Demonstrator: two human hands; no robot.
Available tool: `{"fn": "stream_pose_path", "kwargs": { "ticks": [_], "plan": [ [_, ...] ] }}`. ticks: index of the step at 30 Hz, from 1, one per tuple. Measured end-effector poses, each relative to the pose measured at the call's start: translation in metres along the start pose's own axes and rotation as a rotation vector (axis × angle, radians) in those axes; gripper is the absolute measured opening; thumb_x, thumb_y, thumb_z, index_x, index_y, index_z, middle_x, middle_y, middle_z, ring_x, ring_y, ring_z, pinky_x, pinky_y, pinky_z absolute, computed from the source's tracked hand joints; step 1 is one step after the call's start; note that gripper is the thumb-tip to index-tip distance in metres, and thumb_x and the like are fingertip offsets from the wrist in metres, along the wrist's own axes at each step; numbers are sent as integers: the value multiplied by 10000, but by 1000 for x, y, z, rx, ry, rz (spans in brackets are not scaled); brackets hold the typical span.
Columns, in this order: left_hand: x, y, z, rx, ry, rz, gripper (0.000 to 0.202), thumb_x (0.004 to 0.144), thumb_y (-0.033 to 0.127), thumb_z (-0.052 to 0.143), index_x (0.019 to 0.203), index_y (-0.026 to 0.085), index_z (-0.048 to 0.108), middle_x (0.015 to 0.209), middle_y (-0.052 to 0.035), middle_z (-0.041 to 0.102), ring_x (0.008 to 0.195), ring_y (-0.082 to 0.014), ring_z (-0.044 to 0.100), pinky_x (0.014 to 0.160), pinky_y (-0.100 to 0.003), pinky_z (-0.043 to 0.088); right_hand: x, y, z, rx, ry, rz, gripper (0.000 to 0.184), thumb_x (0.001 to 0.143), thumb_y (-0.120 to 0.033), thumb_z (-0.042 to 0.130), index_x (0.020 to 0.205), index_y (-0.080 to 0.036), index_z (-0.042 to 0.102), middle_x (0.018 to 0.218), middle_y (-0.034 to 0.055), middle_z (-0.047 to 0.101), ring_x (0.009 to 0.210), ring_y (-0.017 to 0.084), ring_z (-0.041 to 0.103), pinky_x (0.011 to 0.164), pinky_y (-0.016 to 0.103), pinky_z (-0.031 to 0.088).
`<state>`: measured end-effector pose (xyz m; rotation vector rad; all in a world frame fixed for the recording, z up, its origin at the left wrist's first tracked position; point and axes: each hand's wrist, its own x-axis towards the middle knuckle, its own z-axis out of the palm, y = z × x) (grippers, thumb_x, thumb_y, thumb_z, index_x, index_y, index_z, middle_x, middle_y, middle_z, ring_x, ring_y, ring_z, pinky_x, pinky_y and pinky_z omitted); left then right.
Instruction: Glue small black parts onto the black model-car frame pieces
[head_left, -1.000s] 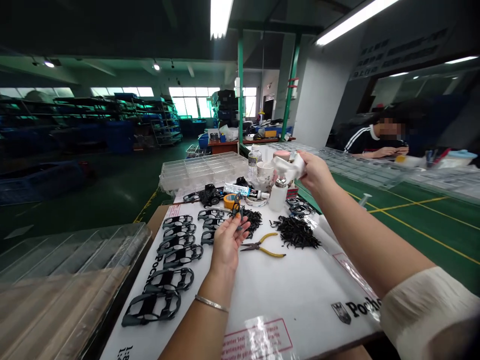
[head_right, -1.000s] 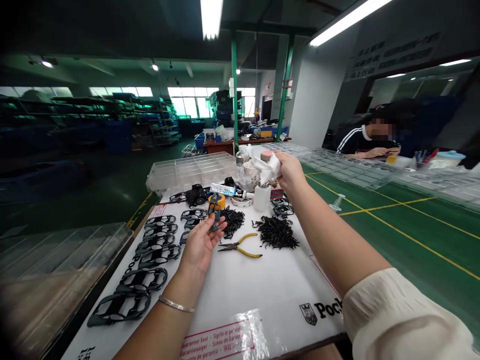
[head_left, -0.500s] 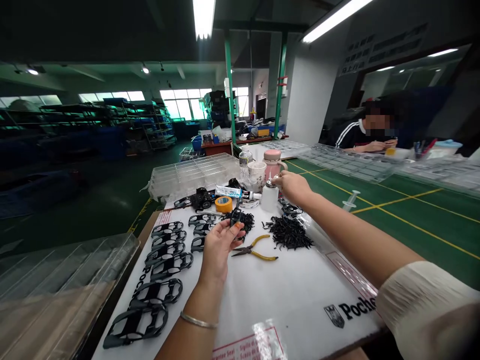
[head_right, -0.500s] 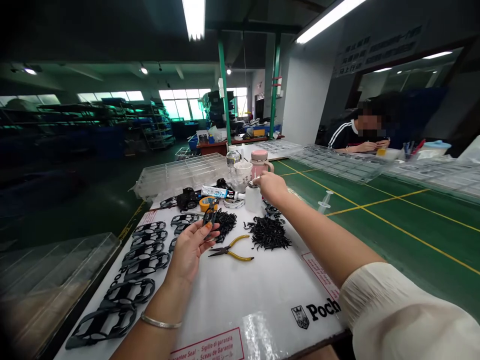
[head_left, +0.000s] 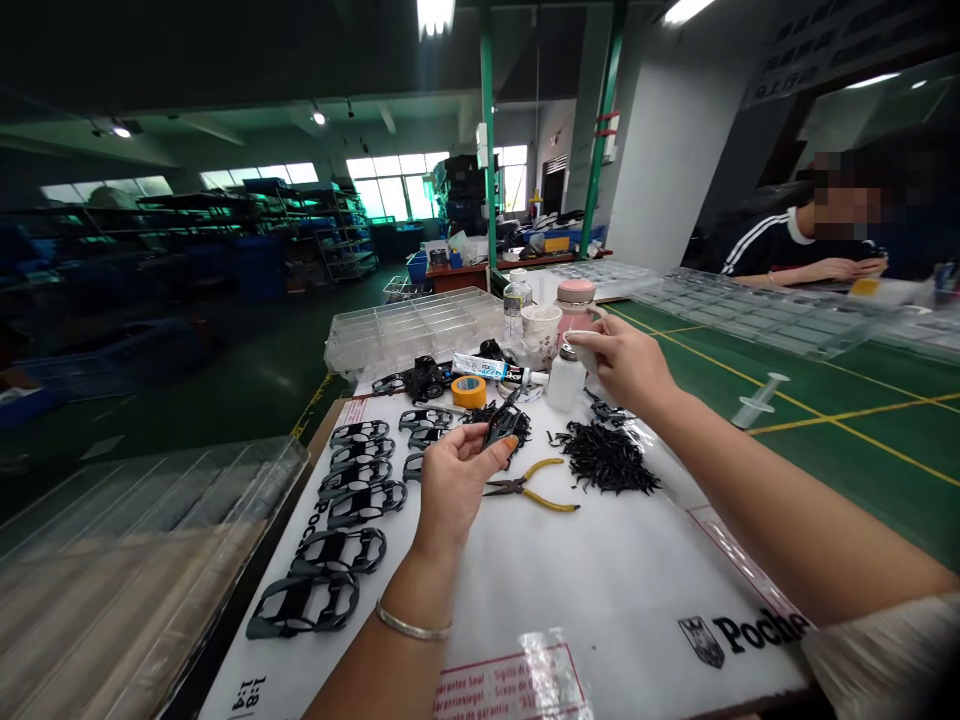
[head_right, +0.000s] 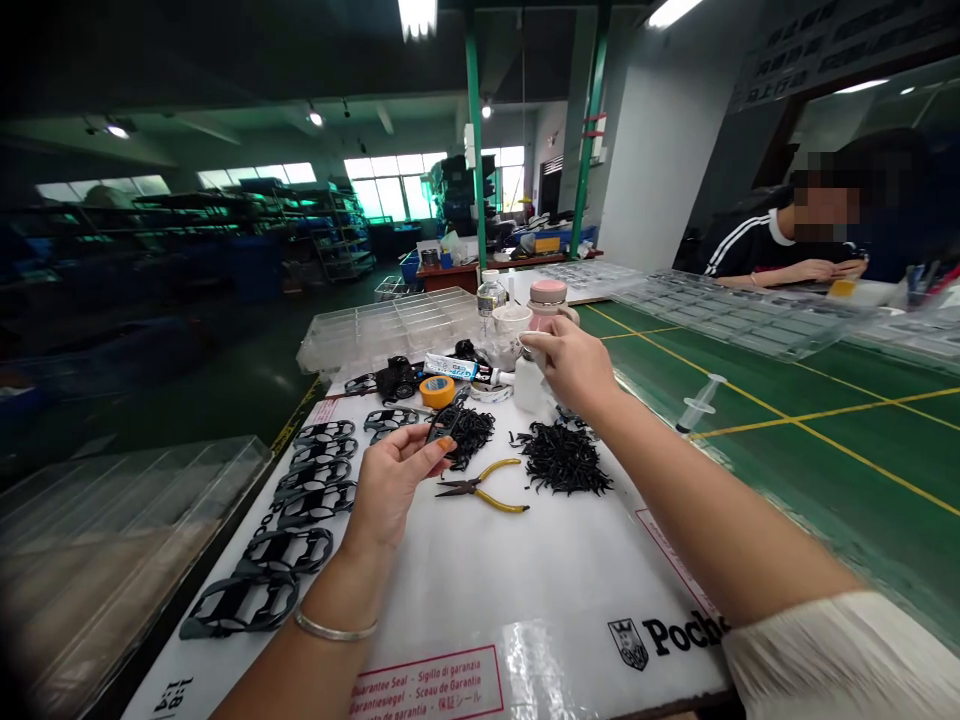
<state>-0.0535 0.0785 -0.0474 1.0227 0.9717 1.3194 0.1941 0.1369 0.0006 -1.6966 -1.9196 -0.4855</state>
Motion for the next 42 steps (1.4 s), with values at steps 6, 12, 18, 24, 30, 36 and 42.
{"fn": "stream_pose_path", "kwargs": {
  "ticks": [6,12,18,24,30,36,42],
  "plan": [
    [-6,6,1,58,-2,66,497,607,332,864,1020,110,700,902,-99,737,741,-170,677,670,-242,545,-66,-56,-21,334,359,-464,411,901,-81,392,1100,-240,714,1049,96,638,871,162,628,709,267,518],
    [-6,-1,-2,171,8,83,525,625,366,850,1065,121,702,999,-117,726,851,-214,683,722,-271,552,-78,-66,-9,327,330,-573,403,899,-49,391,1098,-215,700,1006,92,664,881,156,650,687,234,517],
    [-6,-5,1,201,-13,64,558,625,380,850,1087,111,691,1059,-126,714,958,-245,668,779,-291,562,-82,-55,-10,245,314,-526,407,900,-47,409,1123,-237,691,1035,86,672,882,165,659,669,251,506],
    [-13,3,6,162,-63,84,472,643,322,842,1047,125,699,1006,-102,733,876,-212,691,733,-257,574,-88,-55,-9,303,278,-556,356,899,-53,452,1107,-229,681,1051,87,658,865,163,657,649,247,509],
    [-16,3,9,202,-27,116,445,620,275,860,1023,149,719,1007,-85,738,879,-219,702,731,-256,579,-94,-51,-13,370,327,-482,413,872,-30,461,1136,-269,671,1063,82,639,832,157,652,672,252,515],
    [-17,1,10,218,-34,125,435,644,284,852,1031,146,711,990,-77,743,875,-206,703,738,-245,573,-93,-52,-11,390,242,-521,444,860,15,420,1135,-240,659,1064,82,629,864,148,655,650,235,501],
    [-17,2,9,233,-38,127,449,649,295,851,1045,148,701,977,-57,746,864,-170,701,741,-204,565,-92,-52,-12,381,242,-510,443,855,34,437,1138,-226,656,1066,78,621,870,136,641,654,220,477]
  ]
}}
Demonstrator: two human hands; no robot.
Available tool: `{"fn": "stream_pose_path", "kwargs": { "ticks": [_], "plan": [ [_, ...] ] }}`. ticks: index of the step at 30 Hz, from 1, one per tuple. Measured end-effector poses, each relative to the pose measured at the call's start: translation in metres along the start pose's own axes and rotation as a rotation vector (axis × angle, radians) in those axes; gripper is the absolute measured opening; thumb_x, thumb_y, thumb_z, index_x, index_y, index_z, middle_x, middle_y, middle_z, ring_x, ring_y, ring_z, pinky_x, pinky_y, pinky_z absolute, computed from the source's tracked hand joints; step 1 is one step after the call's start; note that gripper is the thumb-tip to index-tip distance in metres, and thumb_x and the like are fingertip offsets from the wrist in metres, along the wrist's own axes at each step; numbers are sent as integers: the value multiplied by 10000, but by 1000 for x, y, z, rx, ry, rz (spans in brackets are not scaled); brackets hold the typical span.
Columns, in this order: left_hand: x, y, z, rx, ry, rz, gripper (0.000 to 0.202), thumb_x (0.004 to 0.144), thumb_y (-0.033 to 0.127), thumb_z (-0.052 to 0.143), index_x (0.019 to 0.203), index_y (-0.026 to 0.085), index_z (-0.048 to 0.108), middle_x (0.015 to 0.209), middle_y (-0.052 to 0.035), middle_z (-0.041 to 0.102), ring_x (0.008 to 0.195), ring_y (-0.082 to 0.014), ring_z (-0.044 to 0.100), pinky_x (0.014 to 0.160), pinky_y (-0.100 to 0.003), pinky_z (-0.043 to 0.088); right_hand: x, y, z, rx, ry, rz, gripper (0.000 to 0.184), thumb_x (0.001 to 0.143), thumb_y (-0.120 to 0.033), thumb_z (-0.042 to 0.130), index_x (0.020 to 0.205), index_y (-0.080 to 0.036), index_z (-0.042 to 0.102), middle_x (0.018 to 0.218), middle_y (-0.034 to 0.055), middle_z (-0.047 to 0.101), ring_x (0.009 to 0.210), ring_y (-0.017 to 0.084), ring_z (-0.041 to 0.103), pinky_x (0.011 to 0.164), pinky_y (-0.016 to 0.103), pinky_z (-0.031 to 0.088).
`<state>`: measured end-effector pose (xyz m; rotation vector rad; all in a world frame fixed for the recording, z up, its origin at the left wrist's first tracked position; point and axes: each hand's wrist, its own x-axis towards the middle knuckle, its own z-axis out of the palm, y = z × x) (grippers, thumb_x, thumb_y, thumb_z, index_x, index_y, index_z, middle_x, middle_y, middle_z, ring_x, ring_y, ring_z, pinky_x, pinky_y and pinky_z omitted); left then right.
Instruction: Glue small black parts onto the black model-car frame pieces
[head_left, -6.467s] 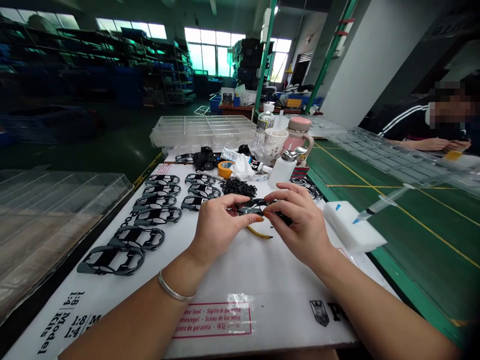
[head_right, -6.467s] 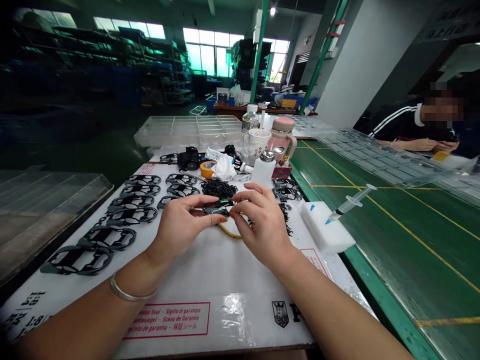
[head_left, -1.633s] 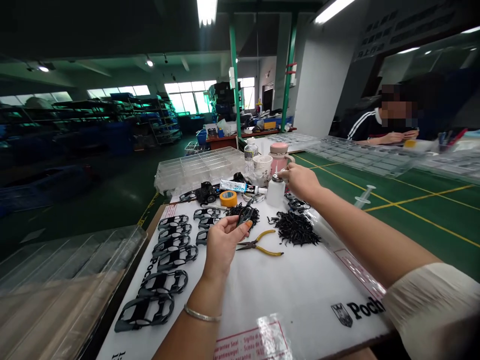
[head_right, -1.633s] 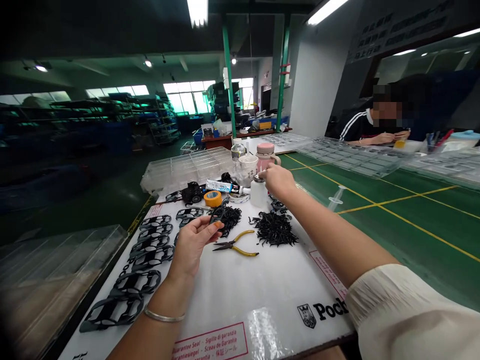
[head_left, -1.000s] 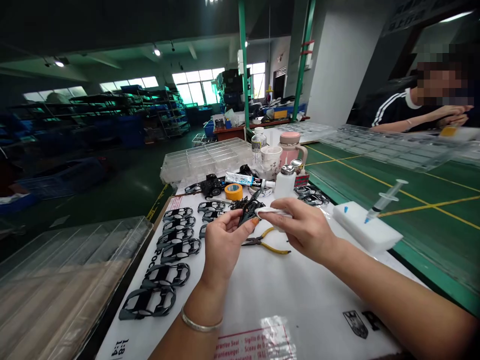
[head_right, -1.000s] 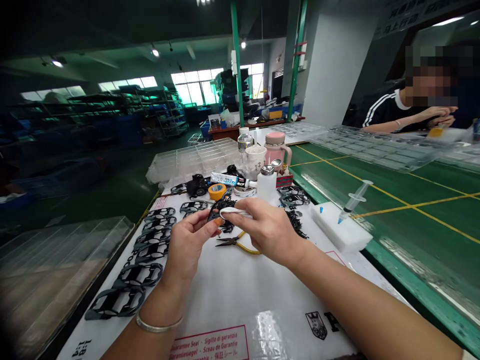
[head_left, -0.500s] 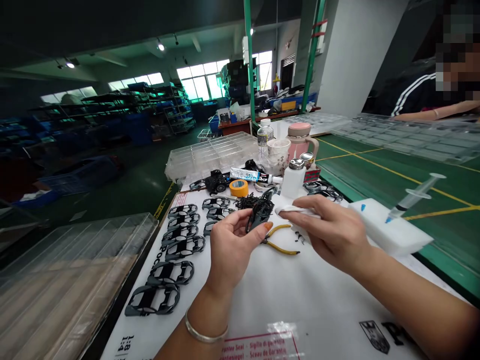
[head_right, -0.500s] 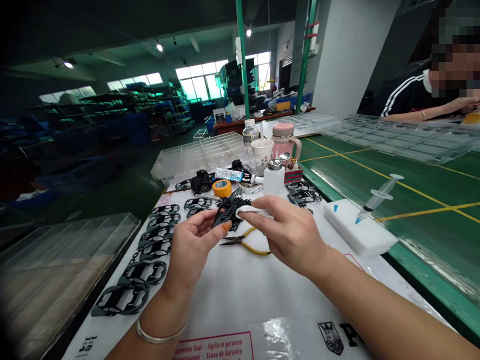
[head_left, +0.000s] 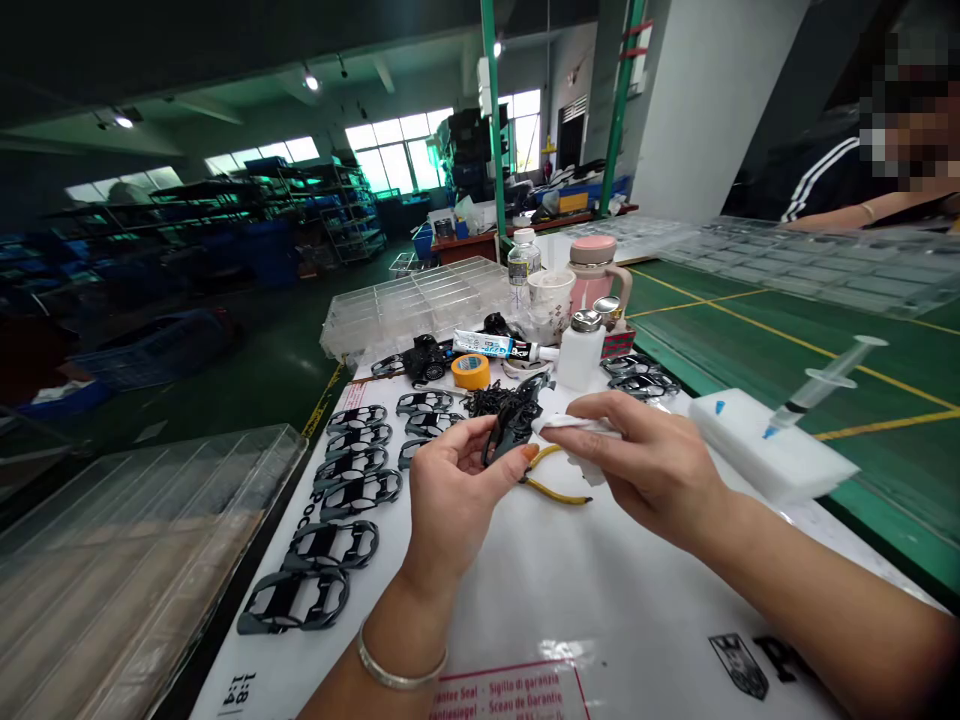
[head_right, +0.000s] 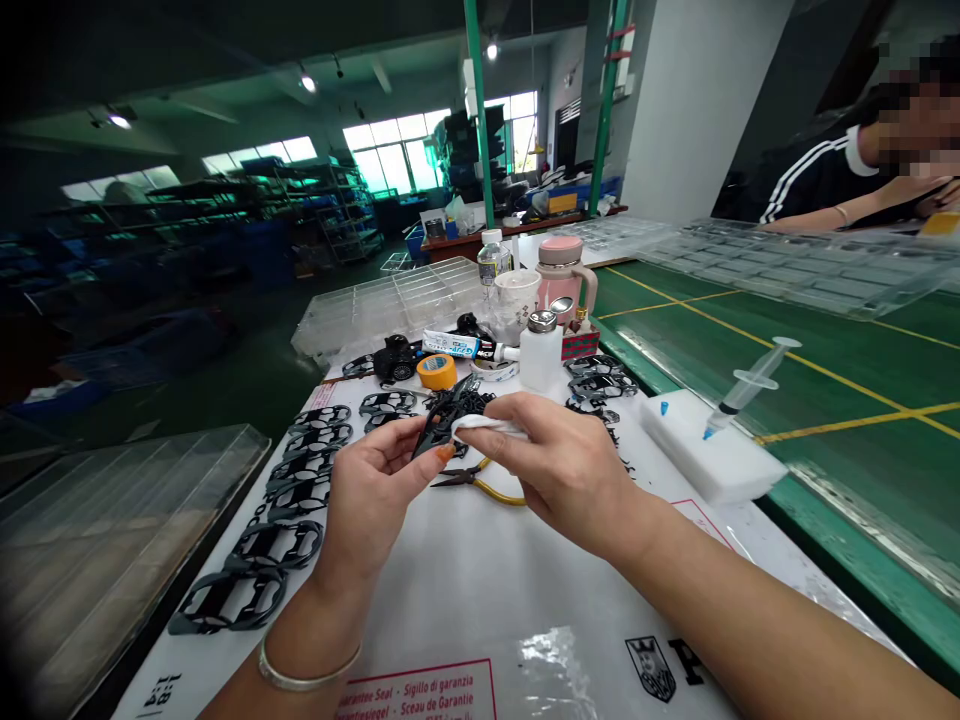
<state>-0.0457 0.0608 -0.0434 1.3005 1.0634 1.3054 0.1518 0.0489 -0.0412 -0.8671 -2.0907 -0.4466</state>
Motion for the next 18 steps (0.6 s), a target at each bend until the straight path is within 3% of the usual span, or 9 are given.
{"fn": "stream_pose_path", "kwargs": {
  "ticks": [18],
  "plan": [
    [0,-1,1,-9,-20,51,376,665,263,844,1007,171,718,958,-28,751,832,-144,707,726,-178,574,1,2,-3,-4,13,20,421,862,26,436,1118,-223,658,1065,76,626,833,129,636,638,228,461]
  ]
}}
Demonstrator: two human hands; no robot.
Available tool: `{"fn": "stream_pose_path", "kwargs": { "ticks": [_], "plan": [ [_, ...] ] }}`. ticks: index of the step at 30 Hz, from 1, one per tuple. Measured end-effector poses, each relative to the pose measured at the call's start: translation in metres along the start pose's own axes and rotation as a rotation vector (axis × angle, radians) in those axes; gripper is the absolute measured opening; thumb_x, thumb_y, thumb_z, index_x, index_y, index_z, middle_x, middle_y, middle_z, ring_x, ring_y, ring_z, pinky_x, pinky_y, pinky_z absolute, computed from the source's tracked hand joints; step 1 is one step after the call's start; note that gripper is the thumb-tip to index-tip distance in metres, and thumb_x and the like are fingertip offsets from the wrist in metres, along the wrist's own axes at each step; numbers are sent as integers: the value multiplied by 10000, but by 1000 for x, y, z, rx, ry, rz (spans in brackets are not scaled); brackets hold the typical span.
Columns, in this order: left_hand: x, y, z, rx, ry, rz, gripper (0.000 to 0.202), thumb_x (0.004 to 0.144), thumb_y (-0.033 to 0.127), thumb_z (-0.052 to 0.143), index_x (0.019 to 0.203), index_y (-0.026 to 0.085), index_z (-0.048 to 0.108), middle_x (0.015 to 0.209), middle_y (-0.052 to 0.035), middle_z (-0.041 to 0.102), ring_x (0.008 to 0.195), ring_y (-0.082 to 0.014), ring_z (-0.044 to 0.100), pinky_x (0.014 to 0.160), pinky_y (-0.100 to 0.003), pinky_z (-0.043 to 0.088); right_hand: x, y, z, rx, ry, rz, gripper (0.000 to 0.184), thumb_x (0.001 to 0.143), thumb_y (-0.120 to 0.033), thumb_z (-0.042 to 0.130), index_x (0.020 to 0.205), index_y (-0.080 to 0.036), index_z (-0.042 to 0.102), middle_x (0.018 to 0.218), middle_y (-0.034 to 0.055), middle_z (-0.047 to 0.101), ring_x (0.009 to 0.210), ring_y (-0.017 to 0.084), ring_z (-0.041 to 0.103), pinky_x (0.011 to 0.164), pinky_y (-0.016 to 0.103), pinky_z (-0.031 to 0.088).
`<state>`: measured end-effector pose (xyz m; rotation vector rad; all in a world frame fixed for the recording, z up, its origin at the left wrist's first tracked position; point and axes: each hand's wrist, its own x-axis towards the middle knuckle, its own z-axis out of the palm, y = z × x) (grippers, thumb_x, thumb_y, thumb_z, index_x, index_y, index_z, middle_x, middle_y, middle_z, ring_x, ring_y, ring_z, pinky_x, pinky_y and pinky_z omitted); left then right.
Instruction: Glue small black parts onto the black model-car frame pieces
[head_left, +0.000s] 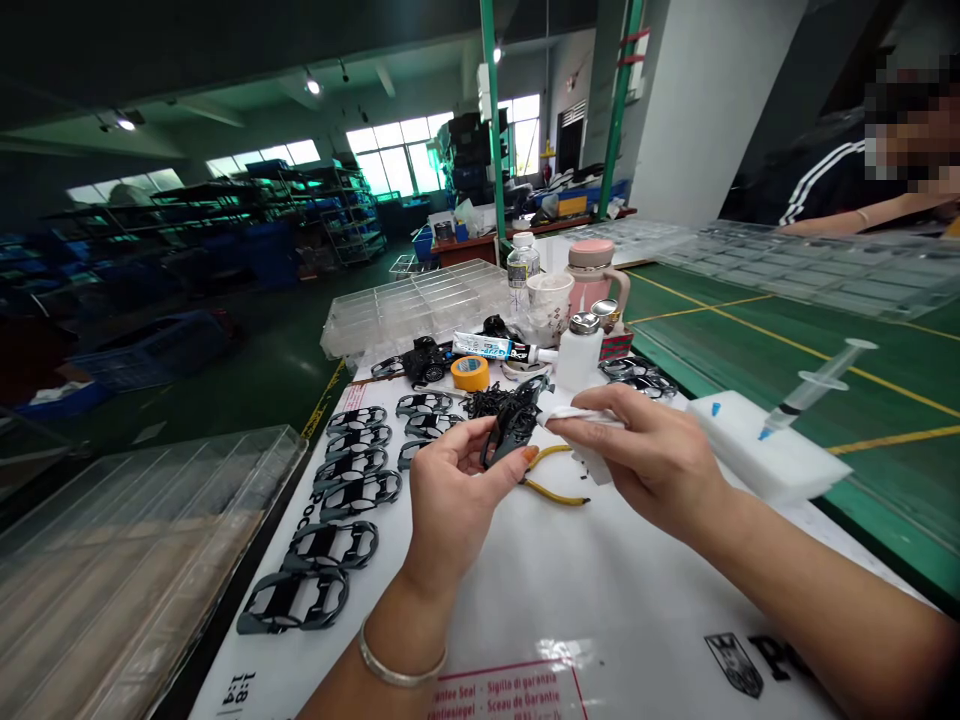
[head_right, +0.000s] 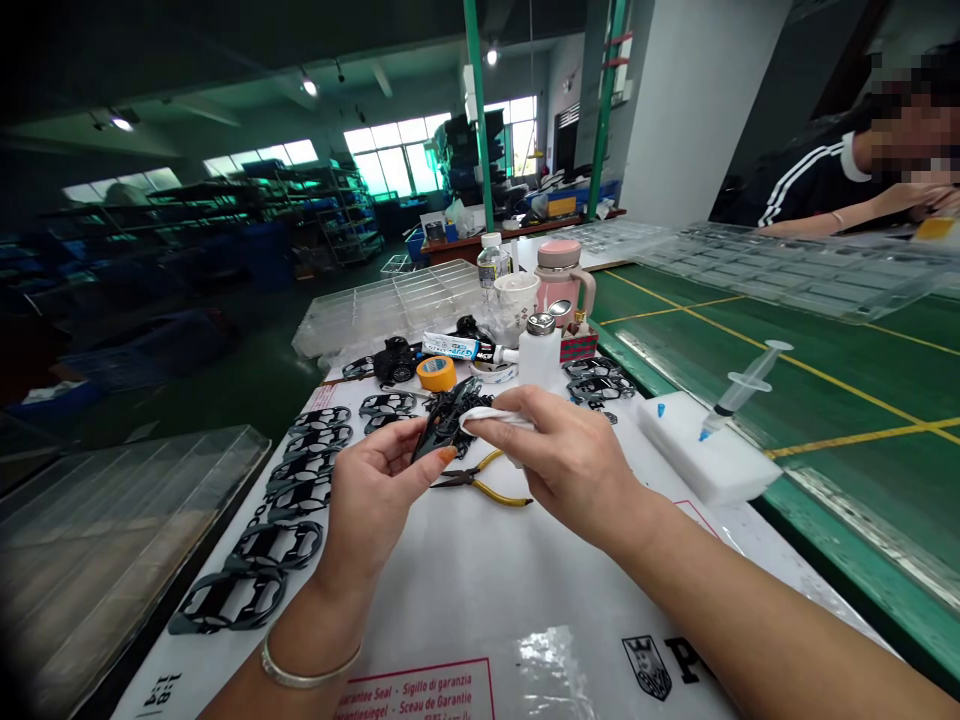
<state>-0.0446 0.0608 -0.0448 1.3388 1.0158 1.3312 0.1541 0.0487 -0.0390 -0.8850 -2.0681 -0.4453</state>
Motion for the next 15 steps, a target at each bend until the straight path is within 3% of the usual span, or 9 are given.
{"fn": "stream_pose_path", "kwargs": {
  "ticks": [7,15],
  "plan": [
    [1,-1,0,16,3,10,376,671,271,843,1013,174,719,961,-28,750,836,-148,709,730,-184,580,-1,1,1,14,-14,-2,441,842,37,435,1110,-222,670,1059,76,629,824,134,637,618,230,460],
    [0,-3,0,33,-12,19,417,668,311,852,1042,188,715,1020,-30,742,882,-156,704,768,-203,581,-2,11,-3,131,175,150,396,874,12,475,1099,-238,684,1036,68,630,879,153,629,713,251,499]
  ]
}}
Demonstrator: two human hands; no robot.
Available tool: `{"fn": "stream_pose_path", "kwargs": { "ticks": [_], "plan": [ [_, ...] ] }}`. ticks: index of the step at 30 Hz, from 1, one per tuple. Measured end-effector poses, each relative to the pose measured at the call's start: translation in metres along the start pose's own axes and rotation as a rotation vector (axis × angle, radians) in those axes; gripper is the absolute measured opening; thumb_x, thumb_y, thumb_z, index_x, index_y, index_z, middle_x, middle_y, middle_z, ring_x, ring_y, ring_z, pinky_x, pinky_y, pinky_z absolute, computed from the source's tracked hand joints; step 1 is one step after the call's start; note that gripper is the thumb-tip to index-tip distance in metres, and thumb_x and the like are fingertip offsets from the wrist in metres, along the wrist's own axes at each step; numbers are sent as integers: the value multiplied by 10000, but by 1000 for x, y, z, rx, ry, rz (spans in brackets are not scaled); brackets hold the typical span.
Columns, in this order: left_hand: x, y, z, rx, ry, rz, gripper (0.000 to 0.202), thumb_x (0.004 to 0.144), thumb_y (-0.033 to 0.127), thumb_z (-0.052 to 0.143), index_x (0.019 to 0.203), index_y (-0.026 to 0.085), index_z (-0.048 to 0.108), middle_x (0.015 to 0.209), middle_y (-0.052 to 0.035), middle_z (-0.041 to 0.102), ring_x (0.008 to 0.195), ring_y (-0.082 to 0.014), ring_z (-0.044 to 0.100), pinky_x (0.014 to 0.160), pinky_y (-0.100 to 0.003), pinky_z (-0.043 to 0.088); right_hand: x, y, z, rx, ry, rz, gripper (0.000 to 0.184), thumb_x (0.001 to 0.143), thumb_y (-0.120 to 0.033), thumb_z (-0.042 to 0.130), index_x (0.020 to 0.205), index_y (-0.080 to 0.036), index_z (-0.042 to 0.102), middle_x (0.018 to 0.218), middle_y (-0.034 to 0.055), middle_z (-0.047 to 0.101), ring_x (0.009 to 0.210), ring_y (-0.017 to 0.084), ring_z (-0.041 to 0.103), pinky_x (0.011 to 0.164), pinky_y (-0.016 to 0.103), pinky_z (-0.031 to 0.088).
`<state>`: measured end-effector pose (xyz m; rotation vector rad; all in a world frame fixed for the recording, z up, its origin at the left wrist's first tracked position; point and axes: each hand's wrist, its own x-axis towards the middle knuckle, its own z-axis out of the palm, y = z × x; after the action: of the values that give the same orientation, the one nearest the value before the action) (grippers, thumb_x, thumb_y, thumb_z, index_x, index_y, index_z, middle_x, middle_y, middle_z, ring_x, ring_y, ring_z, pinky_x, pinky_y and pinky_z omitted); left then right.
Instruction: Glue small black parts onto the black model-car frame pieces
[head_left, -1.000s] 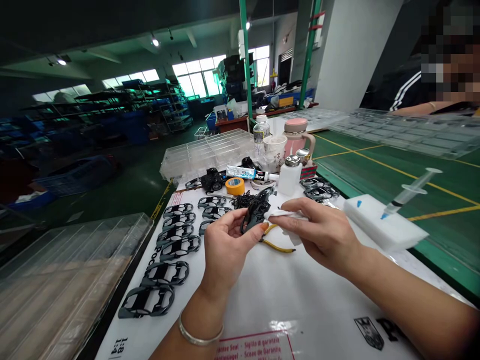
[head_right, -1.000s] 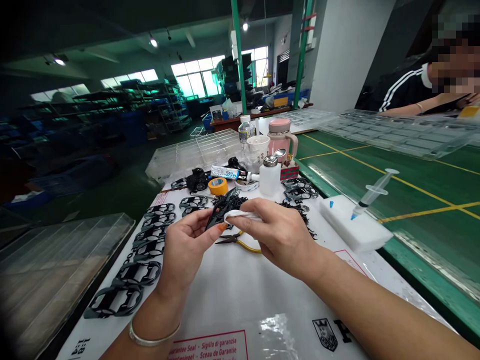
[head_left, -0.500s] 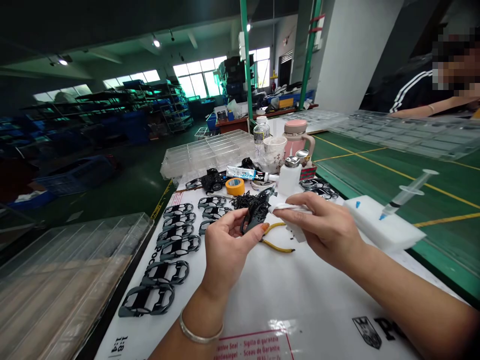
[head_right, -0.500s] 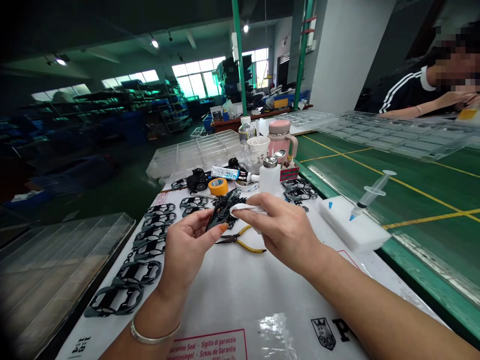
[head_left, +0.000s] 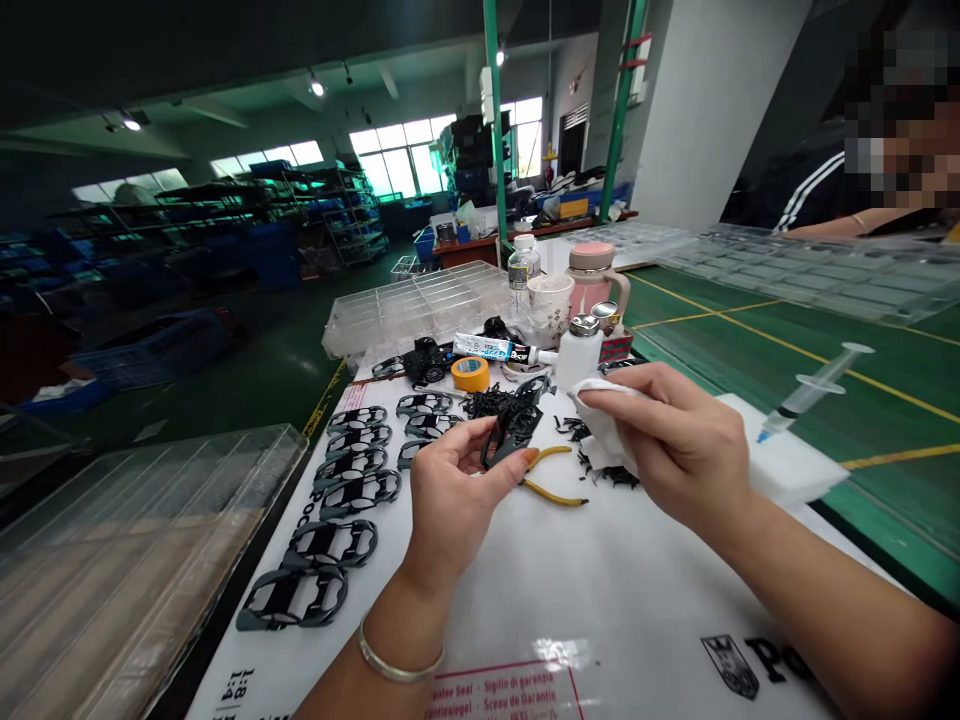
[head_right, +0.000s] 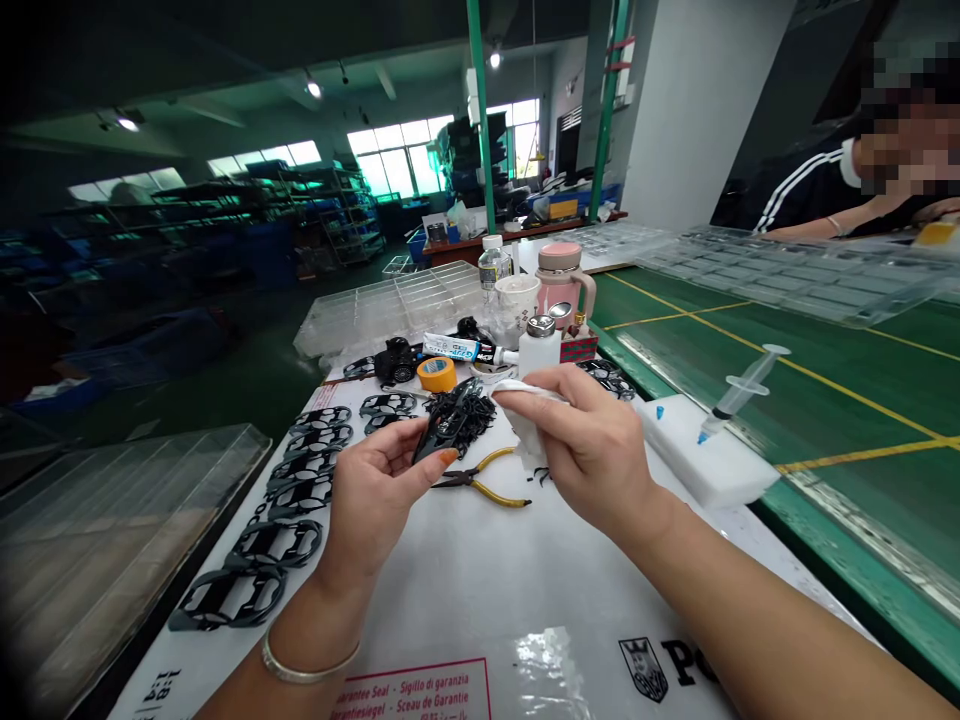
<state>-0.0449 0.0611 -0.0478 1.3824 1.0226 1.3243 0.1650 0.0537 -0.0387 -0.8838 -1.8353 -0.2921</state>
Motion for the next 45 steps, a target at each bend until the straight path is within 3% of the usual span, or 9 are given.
{"fn": "stream_pose_path", "kwargs": {
  "ticks": [6,11,20,24,28,32,39,42,45],
  "plan": [
    [1,-4,0,51,24,-10,477,639,356,864,1058,182,715,1044,-50,735,908,-187,698,776,-243,583,3,-2,-3,74,2,18,362,893,-34,476,1072,-255,700,1001,62,641,864,165,639,699,260,505],
    [2,-6,0,91,34,18,467,639,346,864,1053,187,717,1019,-50,738,883,-192,701,741,-253,584,2,-10,-4,145,-185,-102,420,885,0,425,1142,-236,658,1013,77,617,857,131,631,659,217,498],
    [0,-7,0,153,14,55,436,672,353,844,1058,205,710,1023,-33,732,898,-183,685,781,-248,567,-2,-8,4,107,-345,-101,441,879,-9,418,1207,-226,618,1022,72,603,762,112,593,614,220,476],
    [1,-8,-1,278,44,131,485,684,352,838,1132,239,687,1050,-28,721,933,-192,681,806,-263,571,0,-8,-1,178,-227,-82,428,886,5,417,1159,-228,648,1017,72,614,833,124,620,649,222,491],
    [1,-8,-3,437,84,370,622,711,201,806,1286,263,577,1154,-39,686,1086,-217,642,874,-293,567,4,-6,-11,182,79,48,365,889,-34,517,1100,-273,695,1013,51,649,861,164,633,691,284,514],
    [1,-7,-4,539,49,603,458,775,61,682,1186,235,578,1156,-51,671,1112,-210,628,922,-334,561,8,-2,-16,164,216,153,294,893,-75,571,1039,-279,724,969,38,669,857,180,634,695,319,519],
    [0,-6,-8,549,17,768,428,775,-24,608,1113,222,512,1155,-65,668,1228,-239,564,1011,-439,517,7,2,-16,157,75,122,282,914,-93,516,1027,-270,703,972,42,671,831,173,635,697,306,506],
    [-2,-5,-7,529,34,784,423,774,-28,613,1097,226,512,1155,-65,668,1242,-245,554,1015,-451,508,8,4,-17,140,-23,220,226,889,-109,515,1012,-232,659,935,34,674,737,153,618,630,280,473],
    [-1,-3,-6,392,95,695,391,767,-21,636,1050,218,509,1158,-76,657,1239,-250,553,991,-436,515,9,5,-17,226,-288,345,172,841,-125,553,989,-205,589,794,-10,648,608,118,554,530,236,408]
  ]
}}
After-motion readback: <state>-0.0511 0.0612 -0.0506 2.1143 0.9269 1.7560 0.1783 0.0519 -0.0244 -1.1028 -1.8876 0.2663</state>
